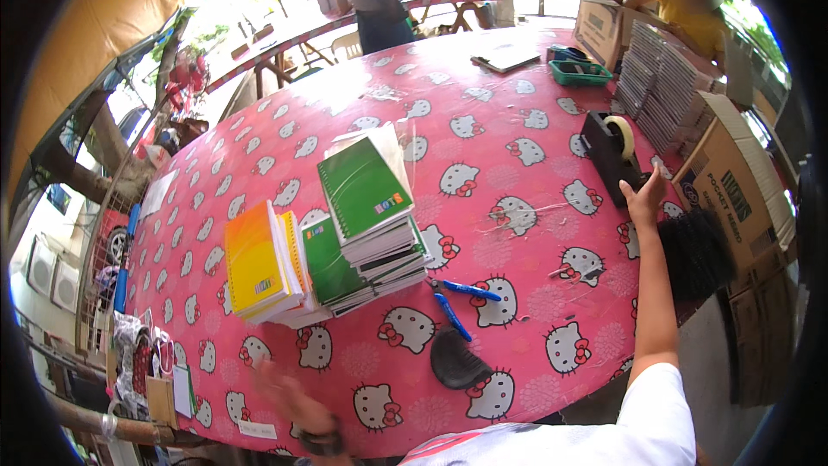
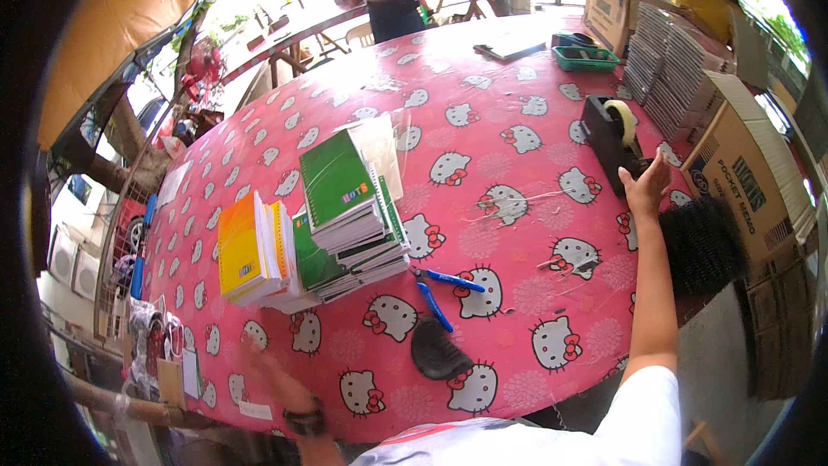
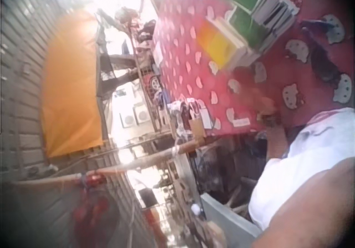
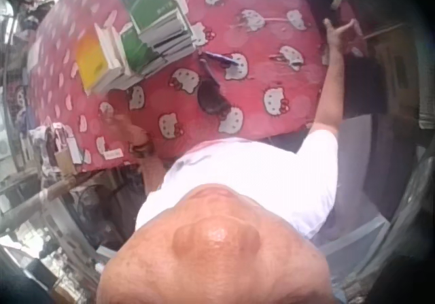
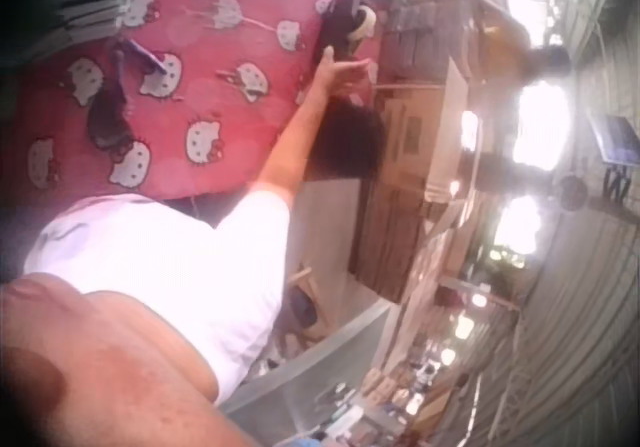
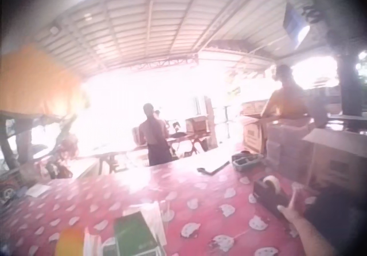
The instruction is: The person binds notebooks by aligning the paper stacks with the covers, threading a spiral wire through the holes, and using pliers to secure the wire ends.
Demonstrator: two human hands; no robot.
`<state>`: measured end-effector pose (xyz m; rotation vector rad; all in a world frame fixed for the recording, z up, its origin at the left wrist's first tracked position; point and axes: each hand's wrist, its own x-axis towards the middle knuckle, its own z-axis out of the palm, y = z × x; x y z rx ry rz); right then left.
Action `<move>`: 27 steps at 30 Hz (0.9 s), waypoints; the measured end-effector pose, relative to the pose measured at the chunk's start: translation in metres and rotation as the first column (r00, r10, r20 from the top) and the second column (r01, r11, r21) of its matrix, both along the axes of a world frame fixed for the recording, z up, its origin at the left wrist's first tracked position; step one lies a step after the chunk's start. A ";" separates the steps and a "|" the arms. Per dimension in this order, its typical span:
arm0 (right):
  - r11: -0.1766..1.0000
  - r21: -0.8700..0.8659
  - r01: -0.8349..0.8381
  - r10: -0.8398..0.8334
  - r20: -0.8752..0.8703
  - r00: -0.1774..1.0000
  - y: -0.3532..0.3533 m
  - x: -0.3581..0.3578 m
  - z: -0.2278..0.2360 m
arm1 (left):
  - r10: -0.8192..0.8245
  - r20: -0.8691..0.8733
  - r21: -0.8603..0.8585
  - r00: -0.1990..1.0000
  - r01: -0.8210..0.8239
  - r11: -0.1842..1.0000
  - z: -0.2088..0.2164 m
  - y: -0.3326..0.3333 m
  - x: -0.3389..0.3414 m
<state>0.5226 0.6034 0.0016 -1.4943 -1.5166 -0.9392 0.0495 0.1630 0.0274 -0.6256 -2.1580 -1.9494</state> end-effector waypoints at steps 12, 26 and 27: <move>-0.416 0.127 -0.900 -0.259 -0.966 -0.017 -0.125 -0.303 -0.002 | -0.439 0.450 0.161 0.778 0.413 0.896 -0.034 0.045 -0.210; -0.368 0.406 -0.836 -0.530 -0.831 -0.170 -0.173 -0.340 0.047 | -0.622 -0.056 -0.284 0.781 0.585 0.760 -0.047 0.020 -0.252; -0.396 0.443 -0.804 -0.542 -0.820 -0.184 -0.173 -0.343 0.047 | -0.568 -0.291 -0.451 0.770 0.413 0.791 -0.056 0.009 -0.267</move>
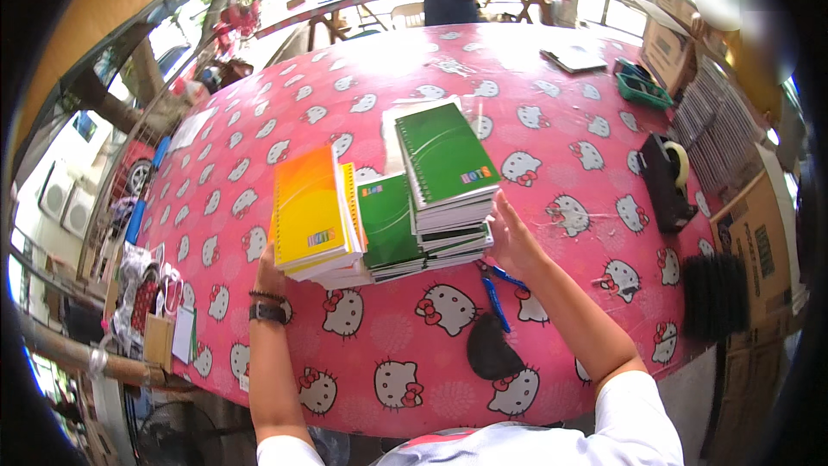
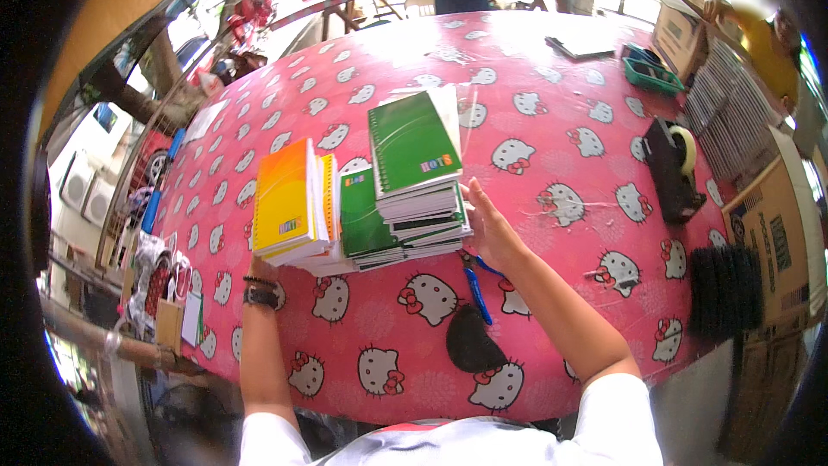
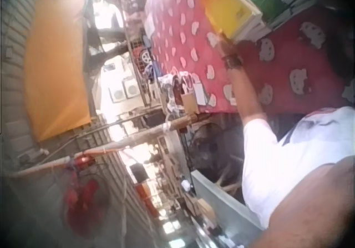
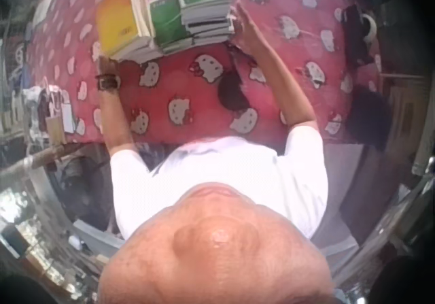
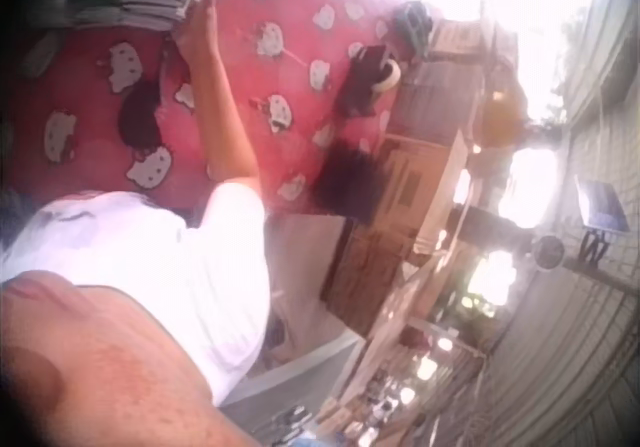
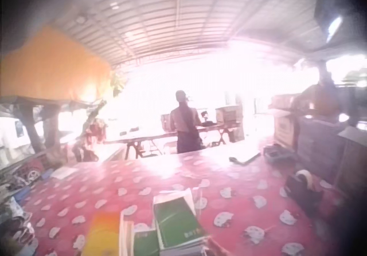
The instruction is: The person binds notebooks by aligning the paper stacks with the covers, threading a spiral wire through the holes, and using pliers to secure the wire ends.
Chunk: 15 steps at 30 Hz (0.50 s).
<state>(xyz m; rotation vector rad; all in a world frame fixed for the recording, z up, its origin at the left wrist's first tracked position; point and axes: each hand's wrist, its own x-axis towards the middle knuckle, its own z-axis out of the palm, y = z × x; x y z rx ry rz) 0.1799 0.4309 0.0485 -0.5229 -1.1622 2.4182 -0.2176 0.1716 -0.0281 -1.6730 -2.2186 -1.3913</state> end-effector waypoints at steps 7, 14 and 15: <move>0.952 0.059 0.299 -0.301 0.016 0.954 0.007 0.030 0.000 | -0.182 0.752 0.175 0.634 0.074 0.982 0.015 0.048 0.059; 0.891 0.102 0.442 -0.447 0.025 0.894 0.034 0.066 -0.008 | -0.226 0.904 0.166 0.363 0.189 0.968 0.046 0.123 0.099; 0.851 0.074 0.520 -0.525 0.092 0.846 0.029 0.065 0.001 | -0.219 0.908 0.169 0.358 0.166 0.972 0.041 0.127 0.102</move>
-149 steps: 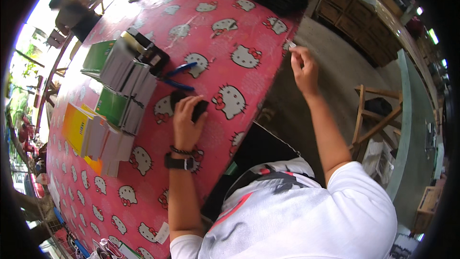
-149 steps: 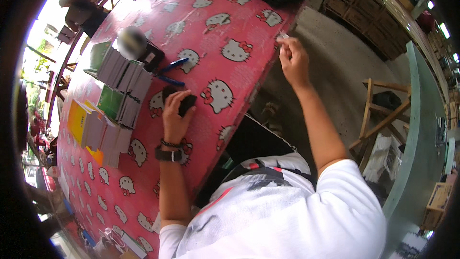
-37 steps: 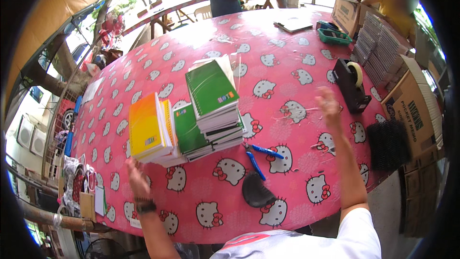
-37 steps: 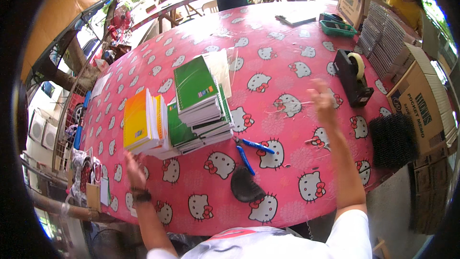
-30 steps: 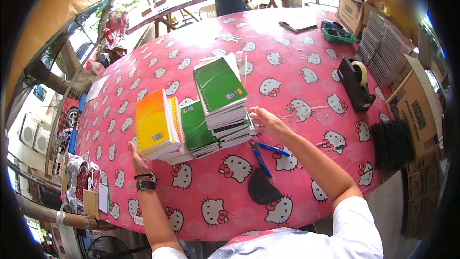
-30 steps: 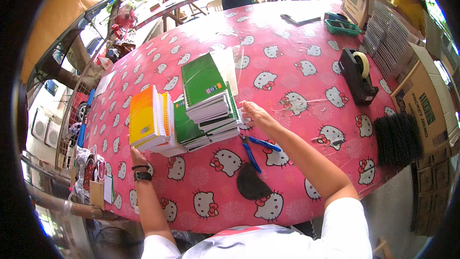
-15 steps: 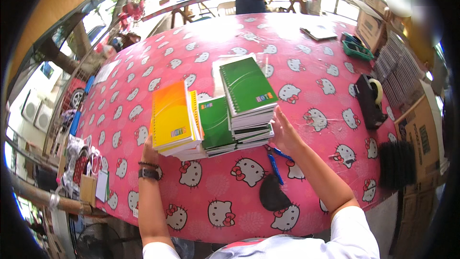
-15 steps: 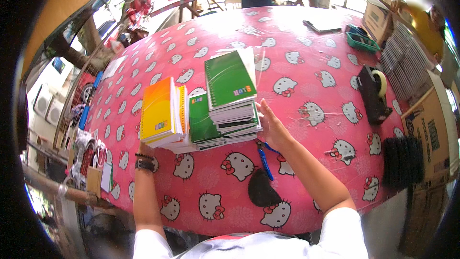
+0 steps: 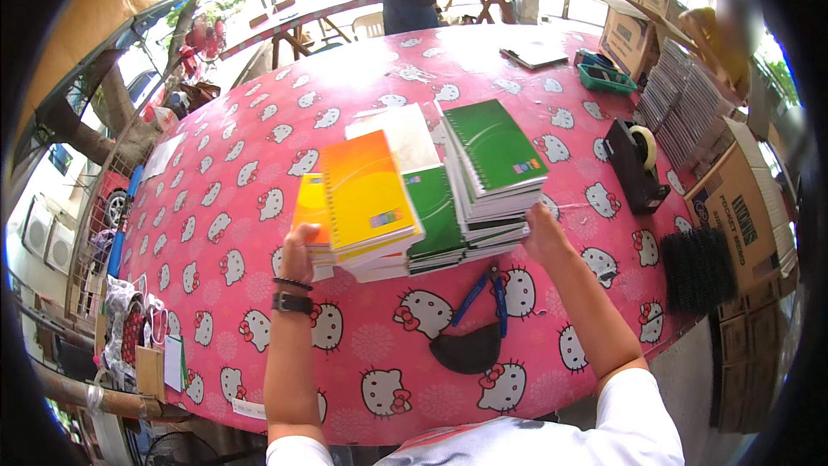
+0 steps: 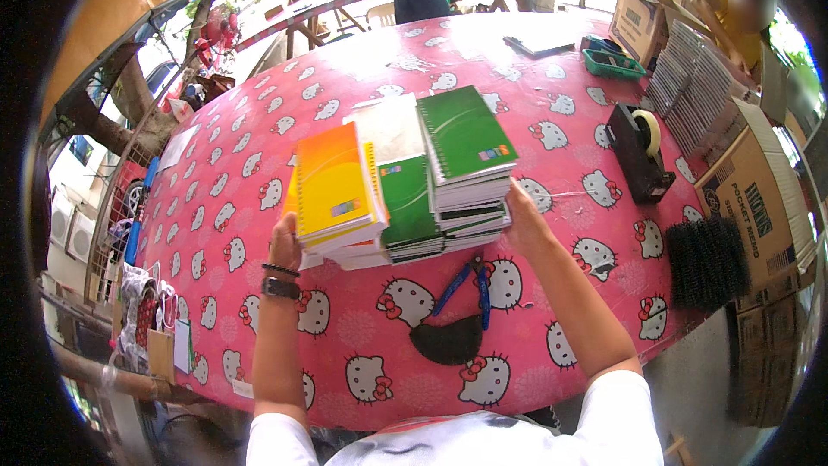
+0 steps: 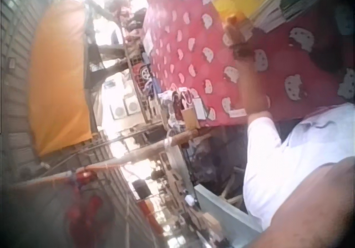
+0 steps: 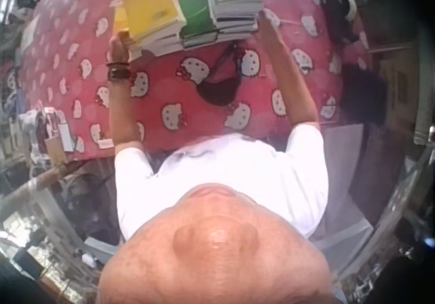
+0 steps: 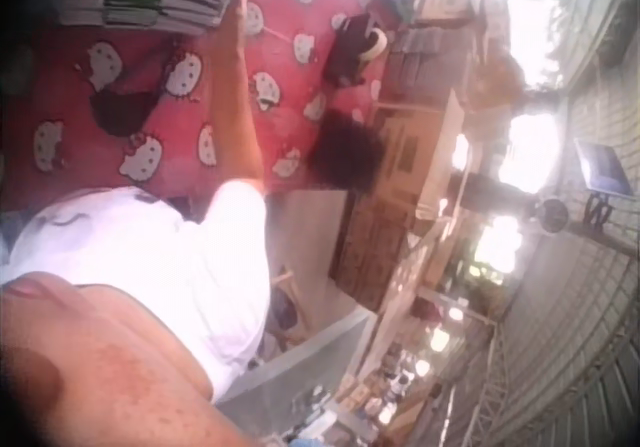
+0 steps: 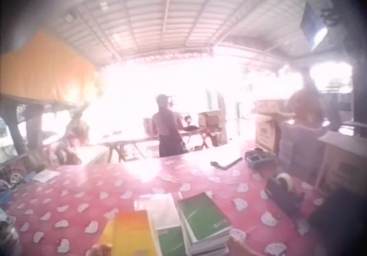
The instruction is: The person binds notebooks by aligning the paper stacks with the covers, threading a spiral wire through the holes, and using pliers to secure the wire ends.
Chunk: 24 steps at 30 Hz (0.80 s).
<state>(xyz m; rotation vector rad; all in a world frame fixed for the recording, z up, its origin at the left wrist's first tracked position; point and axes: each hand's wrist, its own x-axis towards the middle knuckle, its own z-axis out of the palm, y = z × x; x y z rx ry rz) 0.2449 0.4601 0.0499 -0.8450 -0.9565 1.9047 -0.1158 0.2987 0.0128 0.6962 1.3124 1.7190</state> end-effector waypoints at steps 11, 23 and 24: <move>0.998 0.046 -0.043 0.048 -0.122 0.991 0.080 0.070 -0.051 | 0.077 -0.017 0.039 0.997 -0.076 0.996 -0.002 0.045 0.064; 0.862 0.485 -0.147 -0.217 0.616 0.757 -0.052 0.075 -0.036 | 0.127 -0.669 -0.385 0.732 -0.489 0.783 -0.003 -0.012 0.008; 0.856 0.483 -0.183 -0.197 0.632 0.750 -0.052 0.077 -0.043 | 0.145 -0.620 -0.368 0.771 -0.449 0.814 -0.007 -0.004 0.010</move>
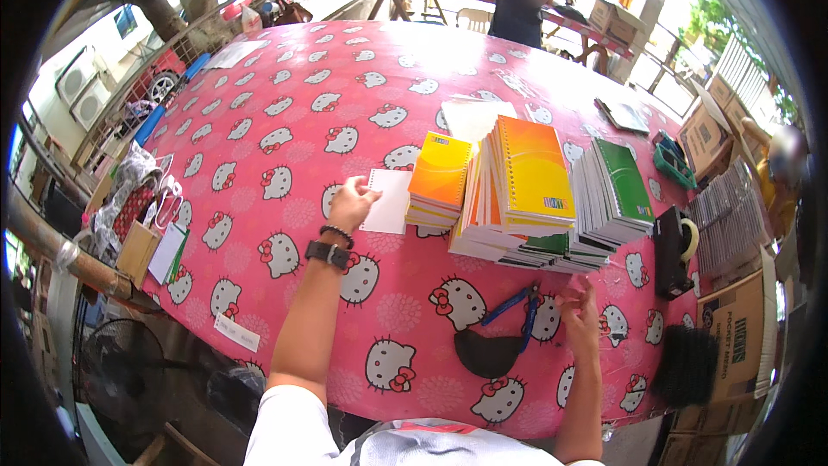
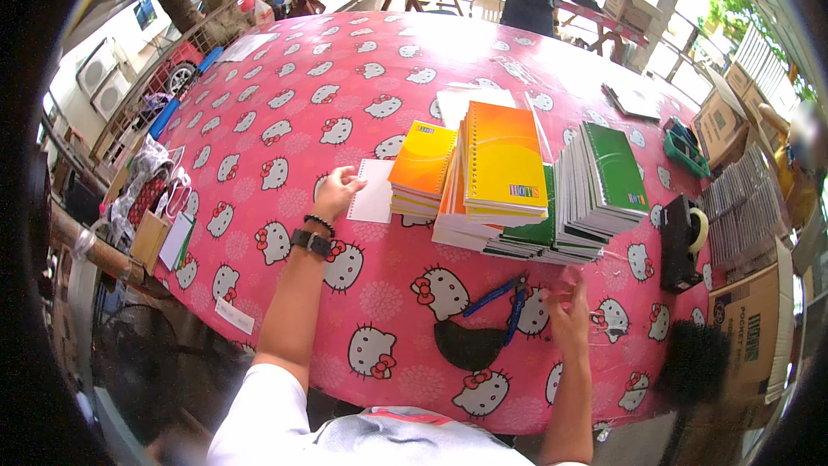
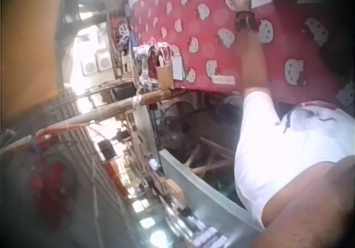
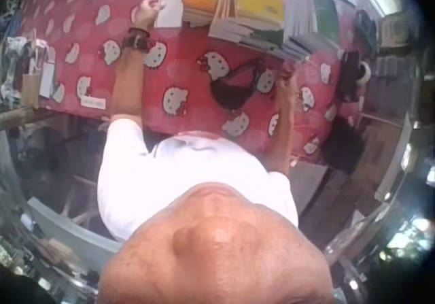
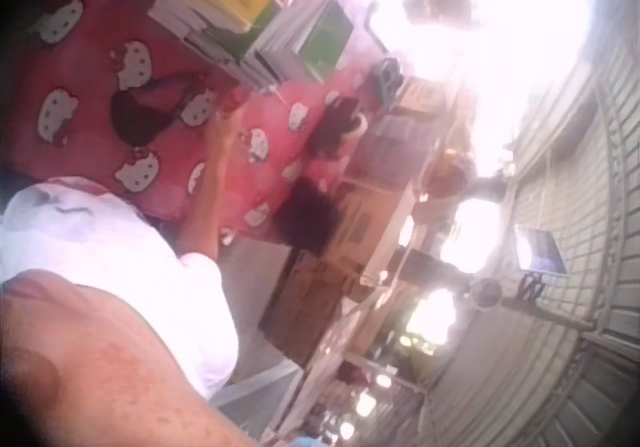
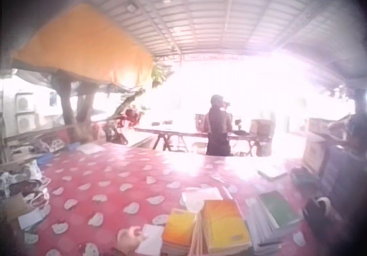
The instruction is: The person binds notebooks by aligning the paper stacks with the covers, threading a spiral wire through the holes, and using pliers to secure the wire ends.
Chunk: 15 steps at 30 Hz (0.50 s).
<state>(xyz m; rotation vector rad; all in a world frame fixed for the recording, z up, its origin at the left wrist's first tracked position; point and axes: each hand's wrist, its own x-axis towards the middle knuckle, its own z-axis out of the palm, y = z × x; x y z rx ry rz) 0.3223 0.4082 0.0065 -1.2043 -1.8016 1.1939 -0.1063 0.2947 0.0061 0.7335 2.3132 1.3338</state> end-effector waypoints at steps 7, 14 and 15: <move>0.847 0.495 -0.195 -0.063 0.458 0.887 -0.042 -0.024 -0.006 | -0.037 0.146 0.337 0.989 -0.015 0.941 -0.012 0.013 0.014; 0.968 0.249 -0.041 -0.065 0.404 0.912 -0.008 0.033 0.011 | -0.001 0.110 0.468 0.994 -0.051 0.882 -0.018 -0.003 0.002; 0.950 0.311 -0.010 -0.134 0.436 0.890 0.003 0.056 0.014 | 0.017 0.080 0.467 0.997 -0.052 0.883 -0.021 -0.001 0.002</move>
